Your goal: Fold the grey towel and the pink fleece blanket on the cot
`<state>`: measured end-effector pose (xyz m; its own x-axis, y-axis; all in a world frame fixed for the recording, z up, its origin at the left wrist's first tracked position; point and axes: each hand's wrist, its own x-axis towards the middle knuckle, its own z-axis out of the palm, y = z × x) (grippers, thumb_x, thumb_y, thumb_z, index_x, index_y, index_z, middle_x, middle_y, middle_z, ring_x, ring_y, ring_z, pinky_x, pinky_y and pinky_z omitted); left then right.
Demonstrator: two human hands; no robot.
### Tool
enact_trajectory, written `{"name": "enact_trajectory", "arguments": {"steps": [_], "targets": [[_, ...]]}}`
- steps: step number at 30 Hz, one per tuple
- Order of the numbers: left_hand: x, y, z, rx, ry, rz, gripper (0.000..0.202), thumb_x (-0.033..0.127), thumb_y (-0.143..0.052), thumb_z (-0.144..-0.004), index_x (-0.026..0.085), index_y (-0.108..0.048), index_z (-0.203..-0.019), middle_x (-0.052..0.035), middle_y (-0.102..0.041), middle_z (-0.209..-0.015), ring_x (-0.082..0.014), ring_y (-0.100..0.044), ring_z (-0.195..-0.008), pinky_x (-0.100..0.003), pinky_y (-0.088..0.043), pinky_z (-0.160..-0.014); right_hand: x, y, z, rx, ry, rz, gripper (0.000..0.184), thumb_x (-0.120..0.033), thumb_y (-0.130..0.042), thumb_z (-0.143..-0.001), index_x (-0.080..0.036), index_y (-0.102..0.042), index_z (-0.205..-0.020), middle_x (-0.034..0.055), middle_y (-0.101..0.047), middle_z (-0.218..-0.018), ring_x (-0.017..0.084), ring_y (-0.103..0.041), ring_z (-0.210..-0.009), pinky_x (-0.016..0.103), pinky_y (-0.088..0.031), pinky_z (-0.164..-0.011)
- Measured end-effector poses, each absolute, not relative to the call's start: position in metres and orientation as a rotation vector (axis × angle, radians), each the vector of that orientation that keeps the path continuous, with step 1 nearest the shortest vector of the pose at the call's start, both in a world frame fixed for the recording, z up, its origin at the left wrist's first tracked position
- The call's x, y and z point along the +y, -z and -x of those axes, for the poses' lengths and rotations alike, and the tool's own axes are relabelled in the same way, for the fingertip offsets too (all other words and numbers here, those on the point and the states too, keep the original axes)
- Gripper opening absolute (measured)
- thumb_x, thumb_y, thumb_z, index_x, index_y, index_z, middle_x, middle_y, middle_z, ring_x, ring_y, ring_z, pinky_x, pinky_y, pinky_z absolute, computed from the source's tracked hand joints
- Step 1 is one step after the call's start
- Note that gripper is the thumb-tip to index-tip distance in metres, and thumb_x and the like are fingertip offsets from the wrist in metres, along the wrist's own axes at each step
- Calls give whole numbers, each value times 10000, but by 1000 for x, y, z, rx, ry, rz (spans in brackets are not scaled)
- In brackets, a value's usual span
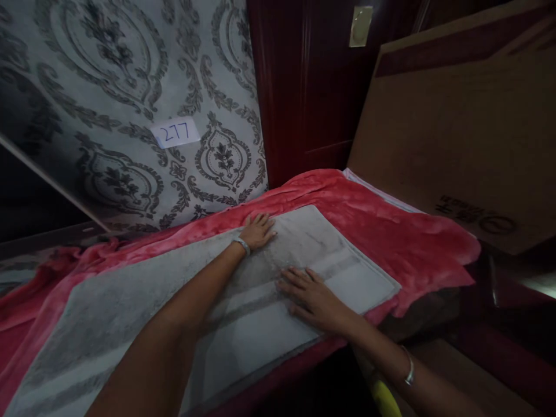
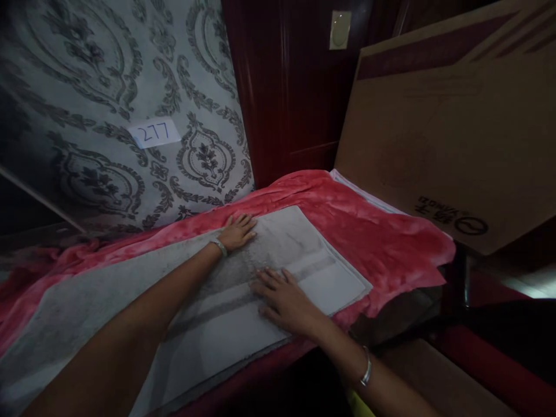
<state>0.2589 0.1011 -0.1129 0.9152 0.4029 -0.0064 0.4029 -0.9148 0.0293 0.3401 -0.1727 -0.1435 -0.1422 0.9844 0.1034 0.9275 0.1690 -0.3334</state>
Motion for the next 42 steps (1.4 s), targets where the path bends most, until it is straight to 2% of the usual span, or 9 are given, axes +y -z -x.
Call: {"name": "enact_trajectory", "arguments": {"steps": [3, 6, 11, 17, 23, 26, 30, 35, 42], "targets": [[64, 113, -276, 259, 15, -3023, 572, 513, -241, -1043, 321, -405, -1556, -45, -303, -1676, -250, -198, -1570, -571, -78, -1261, -180, 142, -355, -2031, -129, 1951, 528, -403, -513, -1018, -303, -477, -1535, 87, -312, -1646, 327, -235, -1534, 649, -179, -1212], [45, 119, -294, 84, 131, -2978, 581, 527, -240, -1040, 346, -333, -1584, -26, -255, -1692, -248, -165, -1578, -593, -86, -1252, -188, 153, -364, -1951, -33, 2082, 572, -448, -574, -983, -333, -475, -1534, 94, -283, -1656, 392, -210, -1529, 708, -180, -1177], [76, 124, -320, 267, 157, -3042, 652, 569, -367, -998, 322, -306, -1599, -51, -232, -1697, -337, -140, -1575, -661, -95, -1223, -193, 169, -365, -1929, -36, 2102, 601, -525, -550, -987, -384, -423, -1557, 55, -231, -1677, 387, -162, -1541, 705, -141, -1189], [128, 127, -349, 476, 163, -3040, 623, 552, -288, -1022, 326, -298, -1602, -53, -246, -1696, -322, -165, -1570, -618, -159, -1223, -192, 169, -370, -1911, -124, 2072, 637, -600, -494, -991, -417, -351, -1584, 16, -171, -1693, 369, -116, -1555, 699, -113, -1203], [130, 119, -360, 565, 216, -3069, 609, 539, -315, -1019, 340, -317, -1595, -59, -260, -1693, -345, -202, -1557, -633, -204, -1202, -193, 162, -368, -1875, -194, 2055, 614, -589, -517, -989, -392, -413, -1561, 36, -203, -1686, 368, -121, -1554, 691, -101, -1210], [103, 112, -366, 553, 90, -3117, 624, 554, -315, -1016, 289, -370, -1578, -96, -261, -1689, -352, -212, -1553, -642, -169, -1213, -194, 153, -378, -1878, -221, 2034, 602, -540, -523, -999, -337, -435, -1559, 79, -275, -1663, 351, -207, -1538, 656, -171, -1213], [55, 117, -384, 83, 62, -3093, 635, 561, -272, -1022, 281, -345, -1588, -79, -268, -1689, -281, -200, -1566, -569, -96, -1259, -195, 150, -409, -1738, -18, 2134, 569, -456, -455, -1035, -242, -444, -1562, 137, -303, -1645, 332, -243, -1530, 607, -166, -1231], [45, 133, -412, -10, 148, -3041, 653, 574, -342, -1003, 313, -301, -1600, -72, -235, -1699, -293, -176, -1573, -607, -103, -1246, -196, 171, -432, -1699, 43, 2268, 650, -571, -479, -999, -269, -424, -1572, 128, -293, -1651, 345, -192, -1544, 614, -179, -1221], [107, 134, -440, 197, 147, -3028, 657, 556, -296, -1016, 277, -282, -1611, -73, -176, -1712, -289, -104, -1586, -610, -53, -1246, -199, 181, -432, -1711, 42, 2244, 664, -554, -470, -1003, -302, -352, -1606, 109, -248, -1669, 345, -160, -1552, 624, -202, -1213]]}}
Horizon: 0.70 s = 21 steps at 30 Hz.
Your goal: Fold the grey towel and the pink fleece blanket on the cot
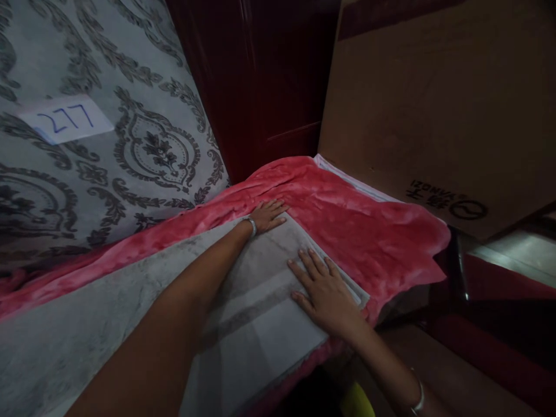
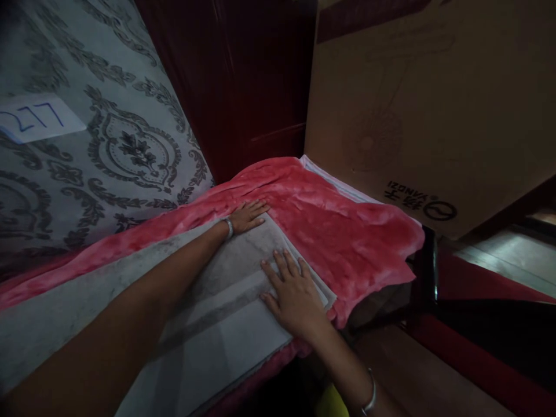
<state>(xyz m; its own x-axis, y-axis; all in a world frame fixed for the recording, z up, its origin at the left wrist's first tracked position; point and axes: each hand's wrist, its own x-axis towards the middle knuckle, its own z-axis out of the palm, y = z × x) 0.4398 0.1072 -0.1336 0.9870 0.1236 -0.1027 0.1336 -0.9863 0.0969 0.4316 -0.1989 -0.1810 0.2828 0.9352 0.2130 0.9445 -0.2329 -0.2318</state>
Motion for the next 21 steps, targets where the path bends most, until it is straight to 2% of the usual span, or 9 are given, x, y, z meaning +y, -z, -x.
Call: {"name": "enact_trajectory", "arguments": {"steps": [8, 14, 18, 21], "targets": [[139, 141, -456, 260, 93, -3007, 587, 457, -215, -1047, 300, -290, -1607, -35, -224, -1704, -242, -185, -1572, -522, -163, -1256, -201, 183, -433, -1715, 61, 2240, 654, -545, -446, -1011, -323, -326, -1614, 85, -215, -1683, 330, -153, -1556, 600, -209, -1218], [117, 114, -451, 359, 169, -2992, 618, 442, -326, -1048, 196, -271, -1612, -107, -189, -1706, -281, -179, -1571, -515, -184, -1261, -201, 182, -435, -1748, 76, 2308, 641, -560, -405, -1024, -301, -347, -1608, 105, -266, -1665, 331, -184, -1548, 598, -222, -1211], [86, 94, -401, 307, 9, -2984, 634, 437, -285, -1067, 121, -230, -1614, -151, -167, -1704, -265, -139, -1576, -450, -128, -1268, -204, 181, -435, -1766, 156, 2330, 617, -542, -353, -1044, -283, -356, -1604, 102, -272, -1663, 329, -215, -1539, 587, -235, -1209], [60, 88, -327, 230, 123, -2970, 651, 479, -309, -1052, 153, -261, -1613, -150, -201, -1697, -260, -158, -1576, -453, -121, -1270, -206, 181, -436, -1782, 196, 2341, 610, -534, -325, -1052, -267, -368, -1599, 106, -290, -1655, 328, -254, -1527, 580, -260, -1201]]}}
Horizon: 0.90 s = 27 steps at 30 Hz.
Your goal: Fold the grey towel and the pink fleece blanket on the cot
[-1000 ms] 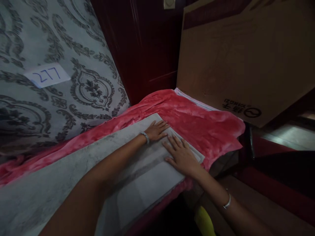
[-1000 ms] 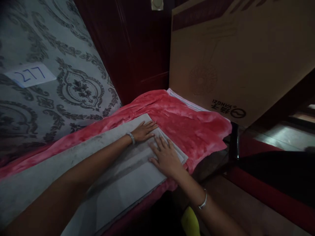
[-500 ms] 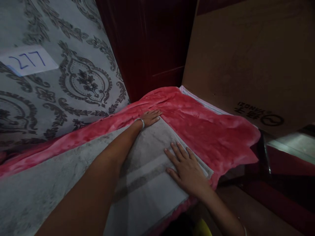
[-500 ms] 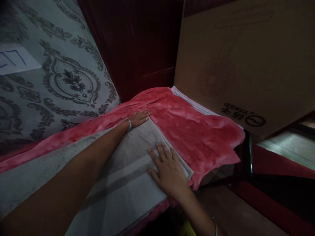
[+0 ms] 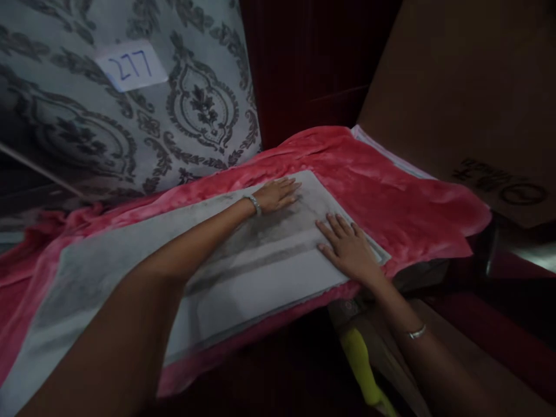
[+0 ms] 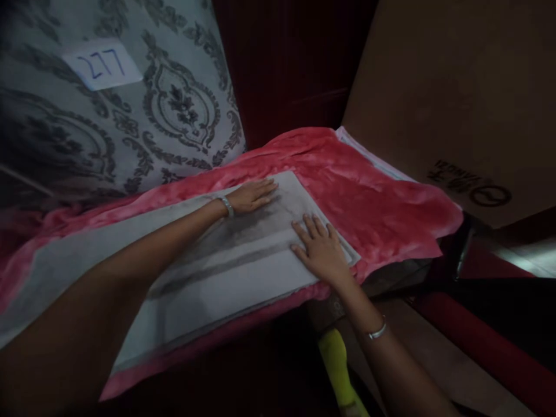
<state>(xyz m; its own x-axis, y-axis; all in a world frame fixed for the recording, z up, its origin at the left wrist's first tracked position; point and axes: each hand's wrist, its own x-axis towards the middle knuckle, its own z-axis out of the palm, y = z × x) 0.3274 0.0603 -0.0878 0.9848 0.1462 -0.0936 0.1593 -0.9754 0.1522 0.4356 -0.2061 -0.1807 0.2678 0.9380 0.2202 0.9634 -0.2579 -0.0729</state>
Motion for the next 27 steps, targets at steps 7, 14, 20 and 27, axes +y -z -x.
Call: {"name": "enact_trajectory", "arguments": {"steps": [7, 14, 20, 27], "targets": [[22, 91, -121, 579, 214, -2929, 676, 547, -262, -1030, 223, -249, -1622, -119, -224, -1697, -272, -173, -1575, -538, -140, -1256, -210, 182, -441, -1796, 153, 2358, 625, -541, -303, -1046, -256, -362, -1600, 98, -298, -1655, 323, -272, -1520, 568, -286, -1199], [-18, 108, 46, 1337, 51, -2815, 651, 490, -286, -1023, 229, -277, -1619, -115, -251, -1689, -303, -223, -1560, -547, -256, -1222, -209, 160, -436, -1769, 57, 2431, 579, -492, -300, -1039, -285, -423, -1565, 82, -352, -1636, 347, -284, -1511, 621, -331, -1162], [-68, 126, 126, 1893, -6, -2545, 657, 451, -334, -1007, 198, -297, -1612, -147, -212, -1691, -335, -201, -1563, -615, -229, -1213, -213, 160, -419, -1811, 101, 2463, 643, -511, -218, -1021, -238, -427, -1565, 102, -344, -1637, 355, -292, -1503, 610, -331, -1162], [-82, 144, 140, 2073, 7, -2442, 639, 453, -352, -1014, 196, -336, -1599, -147, -222, -1685, -336, -191, -1565, -601, -220, -1225, -214, 183, -429, -1762, 144, 2433, 780, -603, -109, -949, -233, -422, -1561, 94, -377, -1621, 348, -331, -1484, 594, -328, -1167]]}}
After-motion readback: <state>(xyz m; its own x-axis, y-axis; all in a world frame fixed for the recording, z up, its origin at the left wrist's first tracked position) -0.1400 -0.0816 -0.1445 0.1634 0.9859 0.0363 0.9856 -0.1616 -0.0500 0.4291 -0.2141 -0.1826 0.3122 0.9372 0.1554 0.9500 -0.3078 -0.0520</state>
